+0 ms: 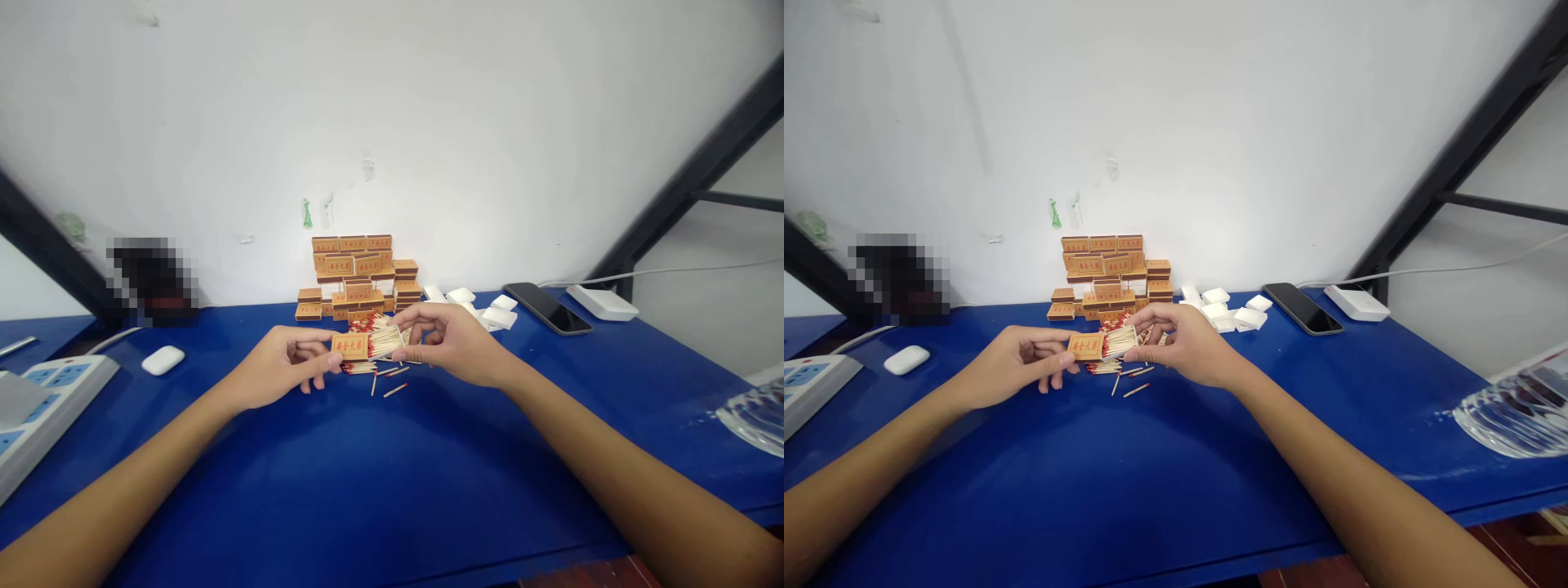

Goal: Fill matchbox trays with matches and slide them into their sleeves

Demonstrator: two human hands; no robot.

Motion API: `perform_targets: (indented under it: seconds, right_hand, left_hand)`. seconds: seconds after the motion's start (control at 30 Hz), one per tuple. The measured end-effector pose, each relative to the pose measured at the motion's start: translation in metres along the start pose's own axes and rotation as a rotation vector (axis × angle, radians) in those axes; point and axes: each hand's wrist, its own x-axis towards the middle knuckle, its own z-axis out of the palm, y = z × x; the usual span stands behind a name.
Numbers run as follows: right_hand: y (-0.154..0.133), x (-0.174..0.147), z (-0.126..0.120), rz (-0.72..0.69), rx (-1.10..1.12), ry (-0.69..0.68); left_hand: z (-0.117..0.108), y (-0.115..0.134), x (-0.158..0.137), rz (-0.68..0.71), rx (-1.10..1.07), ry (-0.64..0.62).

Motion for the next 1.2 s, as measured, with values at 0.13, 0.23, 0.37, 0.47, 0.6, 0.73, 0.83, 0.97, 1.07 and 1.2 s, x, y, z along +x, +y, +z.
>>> perform_targets:
  seconds: [0.13,0.23,0.37,0.47,0.6,0.73,0.83,0.97,1.07,1.2]
  right_hand:
    - [0.001,-0.001,0.002,-0.043,-0.049,0.024]
    - [0.0,-0.001,0.002,-0.049,-0.09,0.045]
    - [-0.002,-0.002,0.001,-0.06,-0.126,0.069]
    - [-0.001,-0.004,0.003,-0.071,-0.145,0.092]
    - [0.002,-0.004,0.007,-0.065,-0.124,0.105]
    - [0.003,-0.004,0.011,-0.054,-0.101,0.138]
    - [0.003,-0.005,0.013,-0.063,-0.13,0.146]
    - [0.0,-0.007,0.013,-0.126,-0.222,0.163]
    - [-0.001,-0.008,0.013,-0.154,-0.256,0.162]
    - [-0.001,-0.008,0.012,-0.153,-0.263,0.135]
  left_hand:
    - [0.006,0.0,0.002,-0.074,-0.132,0.038]
    - [0.007,-0.002,0.003,-0.104,-0.163,0.055]
    - [0.004,-0.004,0.002,-0.081,-0.153,0.07]
    - [0.003,-0.003,0.002,-0.07,-0.145,0.07]
    - [0.005,-0.002,0.001,-0.065,-0.141,0.089]
    - [0.006,-0.005,0.002,-0.073,-0.145,0.114]
    - [0.005,-0.006,0.002,-0.079,-0.163,0.151]
    - [0.005,-0.004,0.002,-0.072,-0.172,0.191]
    - [0.006,-0.004,0.002,-0.066,-0.162,0.181]
    - [0.006,-0.007,0.002,-0.051,-0.141,0.172]
